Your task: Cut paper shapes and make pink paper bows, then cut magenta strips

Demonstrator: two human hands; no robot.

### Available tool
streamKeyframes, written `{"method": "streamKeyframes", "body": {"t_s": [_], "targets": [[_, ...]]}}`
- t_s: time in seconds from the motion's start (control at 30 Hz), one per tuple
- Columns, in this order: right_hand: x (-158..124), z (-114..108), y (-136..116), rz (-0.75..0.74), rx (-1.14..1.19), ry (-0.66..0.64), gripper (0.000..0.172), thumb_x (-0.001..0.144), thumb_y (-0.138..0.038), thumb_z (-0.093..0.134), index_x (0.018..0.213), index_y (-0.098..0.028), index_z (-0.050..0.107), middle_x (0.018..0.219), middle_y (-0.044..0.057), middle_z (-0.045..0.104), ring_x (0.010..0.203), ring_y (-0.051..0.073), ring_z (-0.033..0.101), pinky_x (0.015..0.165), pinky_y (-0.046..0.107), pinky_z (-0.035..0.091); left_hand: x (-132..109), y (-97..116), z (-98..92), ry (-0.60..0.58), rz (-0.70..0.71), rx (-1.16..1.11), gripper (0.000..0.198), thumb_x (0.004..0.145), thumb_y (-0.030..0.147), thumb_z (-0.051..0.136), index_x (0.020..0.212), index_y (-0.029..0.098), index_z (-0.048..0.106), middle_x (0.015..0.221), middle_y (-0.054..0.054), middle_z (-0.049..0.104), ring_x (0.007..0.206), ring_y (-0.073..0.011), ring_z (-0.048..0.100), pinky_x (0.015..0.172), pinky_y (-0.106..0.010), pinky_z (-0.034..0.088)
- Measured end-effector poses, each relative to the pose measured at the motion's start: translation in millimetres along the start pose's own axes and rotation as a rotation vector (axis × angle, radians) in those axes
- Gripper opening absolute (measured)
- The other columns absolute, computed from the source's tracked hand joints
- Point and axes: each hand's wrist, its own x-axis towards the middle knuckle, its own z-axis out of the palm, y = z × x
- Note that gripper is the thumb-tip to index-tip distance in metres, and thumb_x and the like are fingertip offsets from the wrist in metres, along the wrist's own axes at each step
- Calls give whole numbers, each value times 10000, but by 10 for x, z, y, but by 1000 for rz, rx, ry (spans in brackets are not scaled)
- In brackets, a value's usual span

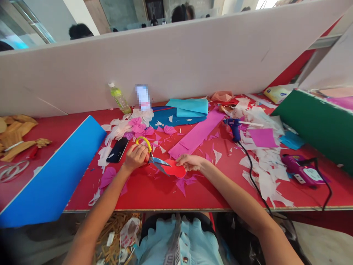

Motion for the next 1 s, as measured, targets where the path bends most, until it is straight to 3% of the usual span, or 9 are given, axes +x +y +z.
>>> {"method": "streamKeyframes", "body": {"t_s": [0.4,0.8,1.0], "targets": [[56,-54,68,10,27,-31,139,637,-123,620,762,-68,648,627,54,691,508,116,639,466,149,499,-4,-3,-43,-66,-15,-32,225,878,239,398,928,176,608,870,-84,668,843,-190,640,818,-383,481],[68,-79,73,28,-17,-13,145,600,-156,648,724,-81,641,579,35,676,470,111,622,435,144,488,-9,4,-11,12,21,-29,177,868,231,439,900,167,601,843,-72,668,796,-181,636,786,-376,459],[67,-116,76,27,-51,-37,155,620,-181,642,735,-77,645,562,32,667,453,105,611,402,129,457,-17,15,-1,-3,4,-35,194,869,234,429,909,174,609,848,-74,667,813,-187,634,787,-381,444]]}}
